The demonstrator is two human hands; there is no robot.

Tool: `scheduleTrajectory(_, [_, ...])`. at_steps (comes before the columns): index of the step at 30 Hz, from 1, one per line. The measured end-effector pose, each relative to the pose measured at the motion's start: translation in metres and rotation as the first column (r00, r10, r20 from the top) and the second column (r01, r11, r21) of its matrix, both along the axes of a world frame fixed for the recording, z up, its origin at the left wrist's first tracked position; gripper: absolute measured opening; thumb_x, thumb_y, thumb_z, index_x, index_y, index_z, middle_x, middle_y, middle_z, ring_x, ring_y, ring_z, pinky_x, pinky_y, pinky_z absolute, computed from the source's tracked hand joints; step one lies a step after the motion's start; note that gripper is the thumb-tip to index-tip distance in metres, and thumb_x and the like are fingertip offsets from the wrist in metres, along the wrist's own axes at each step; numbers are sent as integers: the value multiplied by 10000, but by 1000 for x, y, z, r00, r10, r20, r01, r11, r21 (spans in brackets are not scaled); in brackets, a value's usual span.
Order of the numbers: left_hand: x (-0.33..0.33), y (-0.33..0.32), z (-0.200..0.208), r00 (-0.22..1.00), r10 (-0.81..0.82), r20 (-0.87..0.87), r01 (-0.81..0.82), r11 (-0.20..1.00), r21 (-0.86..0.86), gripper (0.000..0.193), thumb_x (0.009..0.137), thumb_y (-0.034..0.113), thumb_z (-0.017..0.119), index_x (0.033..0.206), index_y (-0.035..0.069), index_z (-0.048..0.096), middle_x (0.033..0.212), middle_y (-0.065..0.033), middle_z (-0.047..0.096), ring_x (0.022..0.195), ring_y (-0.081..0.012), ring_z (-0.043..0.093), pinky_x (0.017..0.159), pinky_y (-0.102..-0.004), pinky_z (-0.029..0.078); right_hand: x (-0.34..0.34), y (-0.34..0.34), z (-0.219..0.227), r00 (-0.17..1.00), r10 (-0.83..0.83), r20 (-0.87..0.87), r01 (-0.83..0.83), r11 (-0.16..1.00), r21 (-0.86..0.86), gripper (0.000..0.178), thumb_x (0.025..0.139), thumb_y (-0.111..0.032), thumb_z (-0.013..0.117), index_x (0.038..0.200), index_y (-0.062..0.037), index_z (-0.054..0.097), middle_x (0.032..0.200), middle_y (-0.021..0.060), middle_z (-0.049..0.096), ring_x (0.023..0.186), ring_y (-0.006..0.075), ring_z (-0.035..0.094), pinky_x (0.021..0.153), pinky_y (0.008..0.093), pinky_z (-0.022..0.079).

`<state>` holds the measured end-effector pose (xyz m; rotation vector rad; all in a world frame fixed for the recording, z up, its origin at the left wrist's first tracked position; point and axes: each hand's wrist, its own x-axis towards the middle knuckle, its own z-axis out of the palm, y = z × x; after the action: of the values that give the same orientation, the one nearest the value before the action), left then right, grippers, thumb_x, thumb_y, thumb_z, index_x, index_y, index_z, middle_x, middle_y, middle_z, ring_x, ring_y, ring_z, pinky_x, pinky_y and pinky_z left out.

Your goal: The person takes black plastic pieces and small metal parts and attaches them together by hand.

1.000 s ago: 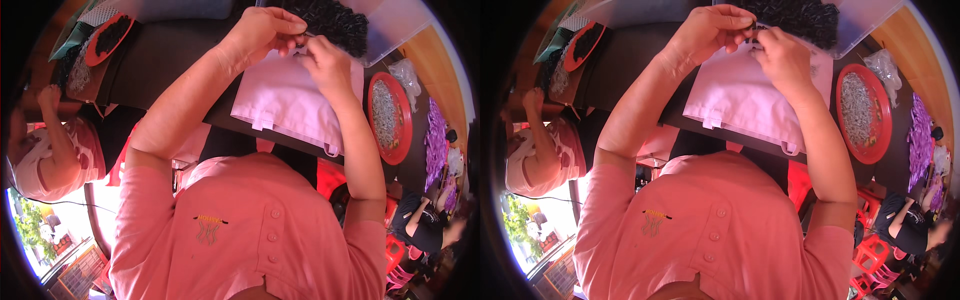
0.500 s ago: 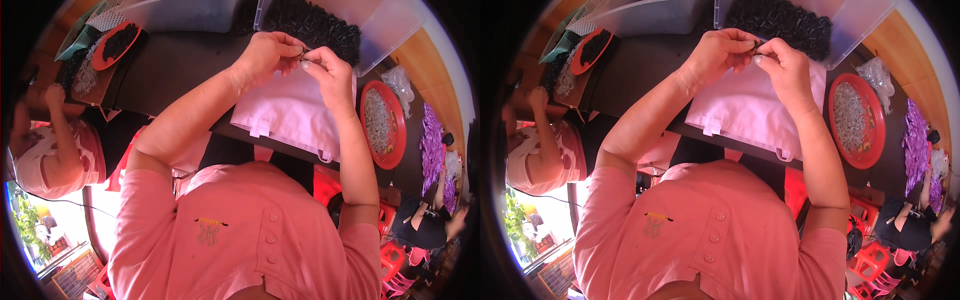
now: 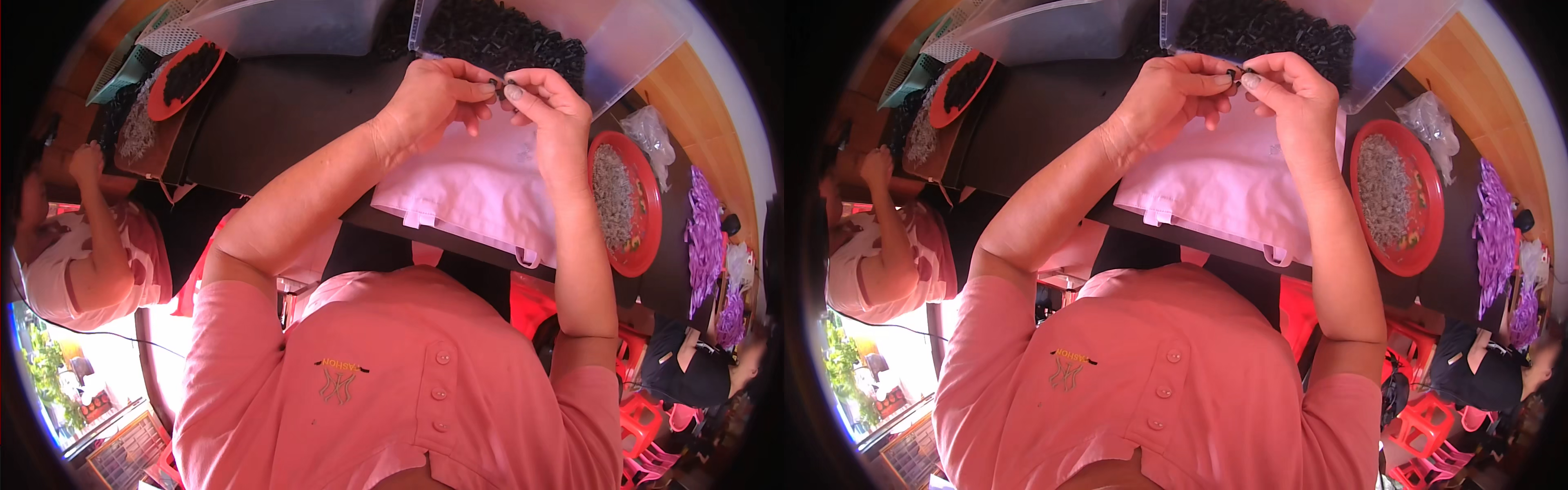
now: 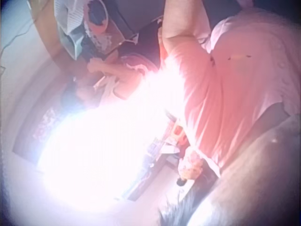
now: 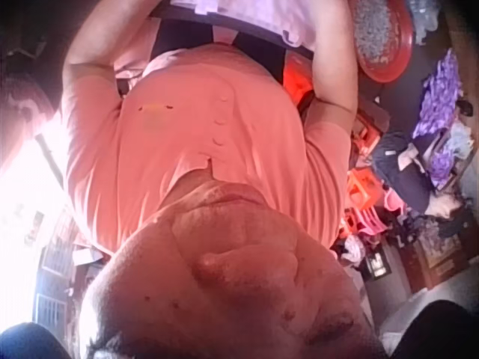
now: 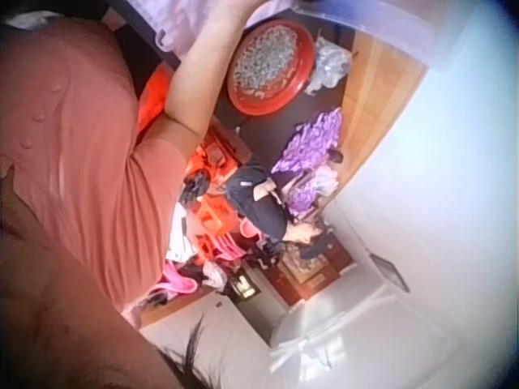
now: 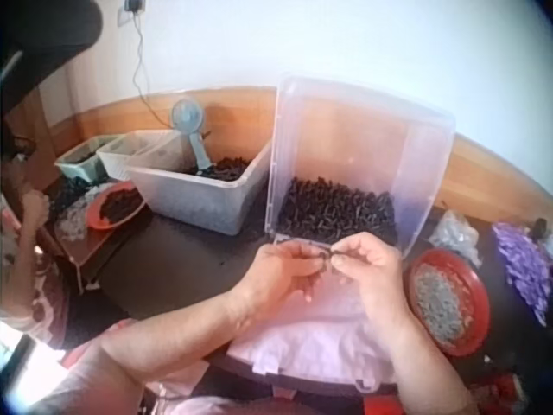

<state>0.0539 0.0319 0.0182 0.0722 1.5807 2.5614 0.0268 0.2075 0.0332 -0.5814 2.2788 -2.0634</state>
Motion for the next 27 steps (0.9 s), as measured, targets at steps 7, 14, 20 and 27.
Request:
scheduleTrajectory(7, [1, 0, -1, 1000, 5, -20, -8, 994, -106, 134, 877, 30, 652, 983, -52, 655, 833, -100, 654, 671, -168, 628, 524, -280, 494, -3, 3, 1, 1000, 19, -4, -19, 999, -27, 178, 900, -61, 609, 1046, -16, 700, 868, 34, 665, 793, 109, 612, 679, 230, 470])
scheduleTrajectory(14, [1, 1, -2, 999, -1, -41, -7, 983, -184, 132, 861, 26, 662, 967, -52, 662, 802, -92, 651, 658, -156, 627, 502, -273, 489, -3, 5, 1, 985, 86, -149, -71, 992, 102, 161, 895, -27, 590, 1004, -29, 709, 860, 11, 646, 790, 94, 602, 700, 234, 493])
scheduleTrajectory(20, [3, 2, -1, 996, -1, -85, -14, 984, -177, 141, 849, 20, 674, 969, -52, 662, 800, -91, 651, 659, -148, 629, 491, -265, 489, -1, 4, 5, 952, 118, -281, -73, 983, 167, 156, 876, 2, 583, 987, -5, 693, 862, 13, 617, 786, 89, 581, 693, 229, 480])
scheduleTrajectory(27, [4, 3, 0, 993, 5, -117, -32, 973, -229, 116, 836, 17, 684, 936, -42, 671, 780, -81, 652, 647, -137, 623, 486, -260, 486, -1, 6, 5, 932, 144, -332, -71, 972, 224, 160, 859, 18, 580, 972, -10, 691, 855, 10, 622, 768, 86, 575, 691, 219, 468])
